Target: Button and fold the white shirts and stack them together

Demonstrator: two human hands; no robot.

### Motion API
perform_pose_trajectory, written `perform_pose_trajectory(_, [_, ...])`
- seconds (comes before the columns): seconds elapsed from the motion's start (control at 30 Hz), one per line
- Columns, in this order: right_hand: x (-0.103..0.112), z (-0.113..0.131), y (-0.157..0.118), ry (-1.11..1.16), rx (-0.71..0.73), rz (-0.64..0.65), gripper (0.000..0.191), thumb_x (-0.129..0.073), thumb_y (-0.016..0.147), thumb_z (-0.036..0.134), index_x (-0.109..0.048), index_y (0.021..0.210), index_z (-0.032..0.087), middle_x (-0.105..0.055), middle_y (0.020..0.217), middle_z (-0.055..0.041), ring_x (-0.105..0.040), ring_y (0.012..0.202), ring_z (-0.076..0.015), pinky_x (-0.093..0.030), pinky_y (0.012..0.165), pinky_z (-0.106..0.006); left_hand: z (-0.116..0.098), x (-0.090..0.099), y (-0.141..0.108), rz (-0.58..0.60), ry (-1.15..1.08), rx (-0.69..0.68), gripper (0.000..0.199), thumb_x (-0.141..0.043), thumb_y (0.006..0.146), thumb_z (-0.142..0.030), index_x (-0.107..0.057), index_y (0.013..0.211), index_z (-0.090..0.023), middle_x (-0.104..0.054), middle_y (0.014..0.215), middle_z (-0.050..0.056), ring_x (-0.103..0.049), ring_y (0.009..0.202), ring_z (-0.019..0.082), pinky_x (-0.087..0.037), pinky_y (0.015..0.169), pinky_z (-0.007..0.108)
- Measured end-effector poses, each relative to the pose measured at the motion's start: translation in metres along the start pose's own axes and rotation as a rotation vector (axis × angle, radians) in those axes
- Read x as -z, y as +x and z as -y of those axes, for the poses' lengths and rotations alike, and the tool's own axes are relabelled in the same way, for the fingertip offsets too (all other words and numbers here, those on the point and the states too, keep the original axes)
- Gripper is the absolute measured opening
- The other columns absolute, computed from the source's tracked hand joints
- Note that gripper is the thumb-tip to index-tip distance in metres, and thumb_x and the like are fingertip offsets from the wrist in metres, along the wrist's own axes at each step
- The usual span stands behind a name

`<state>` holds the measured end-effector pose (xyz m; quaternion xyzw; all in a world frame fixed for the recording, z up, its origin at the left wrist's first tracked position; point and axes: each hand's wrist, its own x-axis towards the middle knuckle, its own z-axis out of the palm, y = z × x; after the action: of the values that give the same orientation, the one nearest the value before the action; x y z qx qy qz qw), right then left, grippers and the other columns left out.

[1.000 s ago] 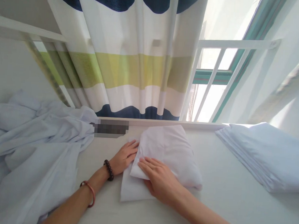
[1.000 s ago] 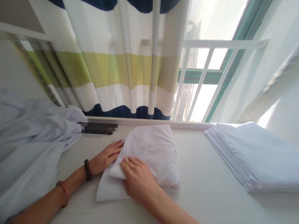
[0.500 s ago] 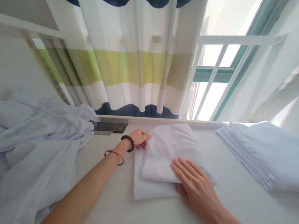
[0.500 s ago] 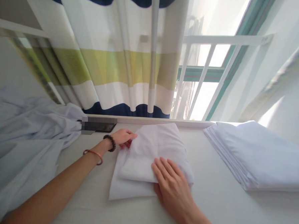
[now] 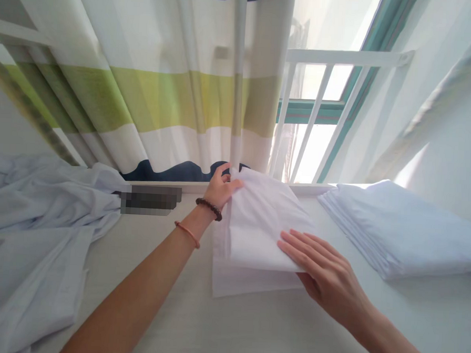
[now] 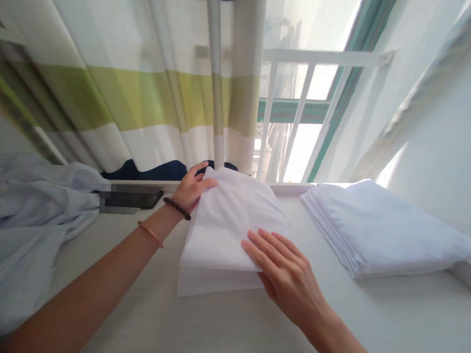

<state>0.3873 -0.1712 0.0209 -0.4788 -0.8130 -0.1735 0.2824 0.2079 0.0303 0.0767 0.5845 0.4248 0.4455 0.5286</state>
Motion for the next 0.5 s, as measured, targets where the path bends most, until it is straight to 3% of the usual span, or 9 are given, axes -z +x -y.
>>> perform_pose_trajectory(0.13, [-0.003,0.002,-0.014,0.044,0.008,0.093,0.053,-0.05,0.088,0.011,-0.046,0.139,0.024,-0.053,0.14,-0.007,-0.049,0.129,-0.022,-0.042,0.107,-0.043,0.025,0.028,-0.018,-0.014,0.001,0.094,0.076,-0.072,0.071,-0.008,-0.037,0.138,-0.018,-0.063,0.104,0.01,-0.062,0.066,0.014,-0.05,0.056,0.026])
perform_pose_trajectory(0.23, [-0.005,-0.006,-0.031,0.054,-0.058,0.064,0.054,-0.054,0.087,0.015,-0.046,0.139,0.025,-0.051,0.141,-0.0082,-0.046,0.131,-0.0243,-0.042,0.107,-0.046,0.056,0.035,-0.026,-0.086,-0.02,0.098,0.071,-0.071,0.069,-0.009,-0.041,0.133,-0.016,-0.061,0.104,0.01,-0.06,0.064,0.012,-0.049,0.053,0.023])
perform_pose_trajectory(0.3, [-0.004,-0.015,-0.042,0.08,-0.184,0.033,0.058,-0.057,0.085,0.019,-0.042,0.141,0.025,-0.047,0.145,-0.0096,-0.044,0.133,-0.0265,-0.043,0.105,-0.047,0.066,0.034,-0.027,-0.121,-0.05,0.06,0.062,-0.068,0.07,-0.01,-0.045,0.128,-0.017,-0.061,0.104,0.008,-0.06,0.067,0.012,-0.049,0.055,0.021])
perform_pose_trajectory(0.4, [-0.003,-0.028,-0.052,0.144,-0.425,0.006,0.061,-0.056,0.083,0.021,-0.039,0.142,0.023,-0.049,0.143,-0.0113,-0.05,0.127,-0.027,-0.049,0.099,-0.044,0.06,0.033,-0.025,-0.141,-0.09,0.008,0.054,-0.064,0.072,-0.013,-0.048,0.124,-0.017,-0.063,0.101,0.005,-0.062,0.075,0.013,-0.05,0.06,0.021])
perform_pose_trajectory(0.5, [-0.005,-0.034,-0.053,0.194,-0.471,-0.018,0.048,-0.052,0.084,0.017,-0.049,0.132,0.023,-0.06,0.131,-0.0104,-0.058,0.118,-0.0243,-0.05,0.097,-0.04,0.046,0.038,-0.024,-0.168,-0.081,-0.037,0.051,-0.059,0.078,-0.02,-0.047,0.127,-0.02,-0.063,0.104,0.002,-0.062,0.081,0.012,-0.05,0.067,0.021])
